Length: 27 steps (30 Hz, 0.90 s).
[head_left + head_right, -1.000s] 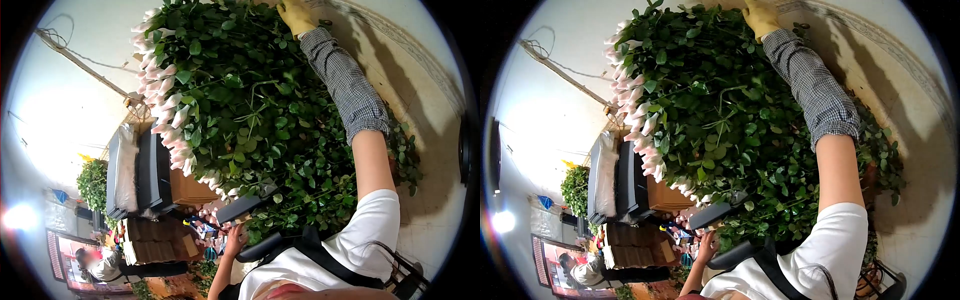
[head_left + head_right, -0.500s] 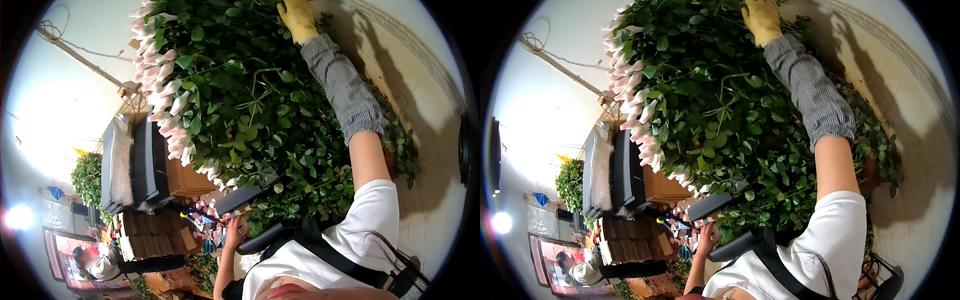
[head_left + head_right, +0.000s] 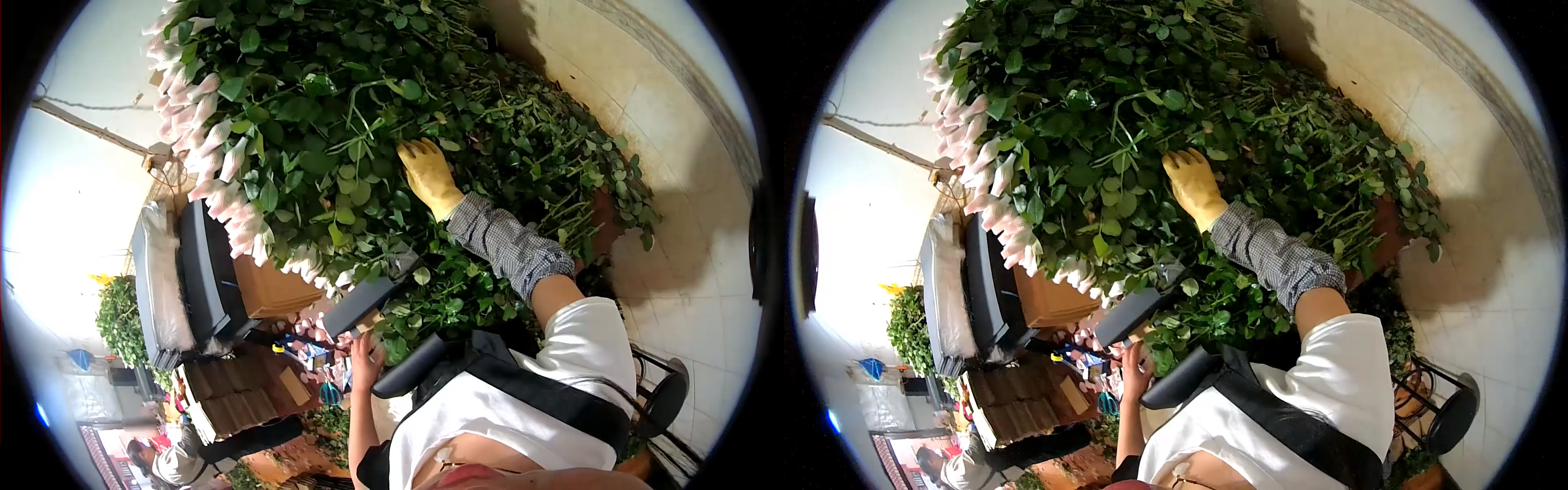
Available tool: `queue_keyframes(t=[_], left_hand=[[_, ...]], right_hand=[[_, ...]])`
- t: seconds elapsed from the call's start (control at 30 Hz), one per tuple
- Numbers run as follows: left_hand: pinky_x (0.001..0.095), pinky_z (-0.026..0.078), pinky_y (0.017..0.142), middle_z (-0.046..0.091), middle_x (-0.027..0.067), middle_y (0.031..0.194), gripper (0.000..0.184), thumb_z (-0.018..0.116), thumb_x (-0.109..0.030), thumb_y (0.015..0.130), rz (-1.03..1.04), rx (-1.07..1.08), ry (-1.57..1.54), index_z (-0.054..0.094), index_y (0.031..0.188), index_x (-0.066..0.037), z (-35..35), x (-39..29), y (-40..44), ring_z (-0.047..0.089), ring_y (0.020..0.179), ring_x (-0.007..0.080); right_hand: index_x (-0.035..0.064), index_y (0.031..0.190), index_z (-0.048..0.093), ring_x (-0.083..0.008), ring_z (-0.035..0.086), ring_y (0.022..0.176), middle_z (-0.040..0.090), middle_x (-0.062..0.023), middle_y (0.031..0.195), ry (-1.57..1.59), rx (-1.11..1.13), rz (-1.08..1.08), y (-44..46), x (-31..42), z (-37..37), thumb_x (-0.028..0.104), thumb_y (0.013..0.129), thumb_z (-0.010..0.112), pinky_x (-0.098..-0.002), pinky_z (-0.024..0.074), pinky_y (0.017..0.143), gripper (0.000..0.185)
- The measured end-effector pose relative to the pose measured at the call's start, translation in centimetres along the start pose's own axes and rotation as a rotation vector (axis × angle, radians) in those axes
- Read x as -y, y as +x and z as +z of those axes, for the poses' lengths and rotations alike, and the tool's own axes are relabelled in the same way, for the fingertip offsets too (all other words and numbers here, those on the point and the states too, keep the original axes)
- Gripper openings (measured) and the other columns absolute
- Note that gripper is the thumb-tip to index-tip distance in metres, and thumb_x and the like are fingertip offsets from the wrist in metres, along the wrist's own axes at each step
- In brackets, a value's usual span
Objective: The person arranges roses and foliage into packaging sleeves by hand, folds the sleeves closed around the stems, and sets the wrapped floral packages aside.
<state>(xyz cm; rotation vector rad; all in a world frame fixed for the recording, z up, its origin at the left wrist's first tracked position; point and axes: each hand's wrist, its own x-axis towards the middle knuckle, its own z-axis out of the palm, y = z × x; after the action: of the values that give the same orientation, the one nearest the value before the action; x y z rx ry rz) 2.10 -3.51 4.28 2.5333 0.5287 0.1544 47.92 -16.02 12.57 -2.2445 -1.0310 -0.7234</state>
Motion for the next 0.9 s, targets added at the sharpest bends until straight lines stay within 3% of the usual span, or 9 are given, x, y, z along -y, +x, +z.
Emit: queue_keyframes(t=[0.07,0.13,0.27,0.33,0.47,0.53,0.6,0.77,0.9], left_hand=[[0.0467,0.042,0.104,0.053,0.0203,0.131,0.068,0.075,-0.007,0.075,-0.003,-0.013,-0.003,0.049,0.138,-0.004,0.1,0.1,-0.1,0.05,0.12,0.0426],[0.0463,0.042,0.104,0.053,0.0204,0.132,0.067,0.075,-0.006,0.075,-0.014,0.009,-0.038,0.05,0.137,-0.003,0.1,0.3,-0.1,0.05,0.12,0.0427],[0.0466,0.043,0.103,0.053,0.0203,0.132,0.067,0.075,-0.006,0.075,-0.021,-0.004,-0.027,0.05,0.137,-0.004,0.1,0.0,0.0,0.051,0.12,0.0428],[0.0466,0.043,0.103,0.053,0.02,0.132,0.066,0.075,-0.006,0.075,-0.007,-0.001,-0.06,0.05,0.137,-0.005,-0.3,-0.6,0.2,0.051,0.12,0.0426],[0.0456,0.043,0.103,0.053,0.0194,0.133,0.065,0.075,-0.006,0.076,0.025,-0.028,-0.046,0.052,0.136,-0.007,-0.1,-0.2,0.2,0.051,0.121,0.0416],[0.0452,0.044,0.103,0.053,0.0185,0.133,0.066,0.075,-0.005,0.075,0.008,-0.027,-0.076,0.053,0.136,-0.007,-0.2,-0.5,0.3,0.051,0.122,0.0412],[0.0448,0.044,0.103,0.053,0.0176,0.133,0.066,0.076,-0.005,0.074,0.021,-0.04,-0.077,0.053,0.136,-0.007,-0.6,-1.2,0.4,0.052,0.121,0.0411],[0.045,0.043,0.104,0.053,0.0186,0.134,0.067,0.076,-0.005,0.074,-0.01,-0.03,-0.087,0.052,0.136,-0.006,-0.4,-0.9,0.2,0.051,0.123,0.0413],[0.0449,0.043,0.104,0.053,0.0185,0.134,0.067,0.077,-0.008,0.074,0.042,-0.064,-0.071,0.052,0.136,-0.006,0.1,-0.2,0.3,0.05,0.123,0.0407]], right_hand=[[0.004,0.121,0.058,-0.034,0.064,0.092,0.066,-0.0166,0.099,0.152,0.104,0.076,0.3,-1.2,1.0,0.012,0.087,0.065,-0.0457,0.0509,0.088,0.036],[0.0048,0.117,0.062,-0.0352,0.064,0.086,0.067,-0.0173,0.09,0.431,-0.269,0.139,1.3,-2.6,0.2,0.014,0.087,0.065,-0.0485,0.0517,0.082,0.032],[0.0092,0.119,0.067,-0.0373,0.064,0.092,0.07,-0.016,0.093,-0.054,-0.265,0.195,6.1,-9.9,-0.4,0.012,0.086,0.064,-0.0455,0.0511,0.086,0.033],[0.0101,0.124,0.064,-0.0349,0.065,0.1,0.071,-0.0153,0.102,-0.076,0.047,0.227,7.2,-12.3,1.5,0.009,0.086,0.062,-0.0435,0.0491,0.092,0.038],[0.0052,0.129,0.059,-0.037,0.064,0.105,0.069,-0.0172,0.11,-0.324,0.113,0.139,6.3,-10.4,0.7,0.001,0.081,0.059,-0.0447,0.0476,0.098,0.049],[0.0057,0.132,0.057,-0.0363,0.064,0.105,0.069,-0.0167,0.111,-0.308,0.119,0.121,5.6,-10.8,0.6,0.005,0.081,0.063,-0.0441,0.0495,0.096,0.052],[0.0069,0.133,0.057,-0.0353,0.065,0.103,0.069,-0.0163,0.11,-0.22,0.349,0.193,5.9,-10.3,-1.2,0.011,0.081,0.067,-0.0437,0.052,0.092,0.053],[0.0078,0.114,0.067,-0.0325,0.066,0.097,0.069,-0.0152,0.099,-0.338,0.317,0.084,7.3,-9.9,-2.3,0.016,0.083,0.067,-0.0427,0.0533,0.087,0.032],[0.0089,0.098,0.067,-0.0292,0.066,0.083,0.068,-0.0103,0.086,0.243,0.147,0.012,8.2,-4.3,1.1,0.011,0.083,0.065,-0.0428,0.051,0.09,0.015]])
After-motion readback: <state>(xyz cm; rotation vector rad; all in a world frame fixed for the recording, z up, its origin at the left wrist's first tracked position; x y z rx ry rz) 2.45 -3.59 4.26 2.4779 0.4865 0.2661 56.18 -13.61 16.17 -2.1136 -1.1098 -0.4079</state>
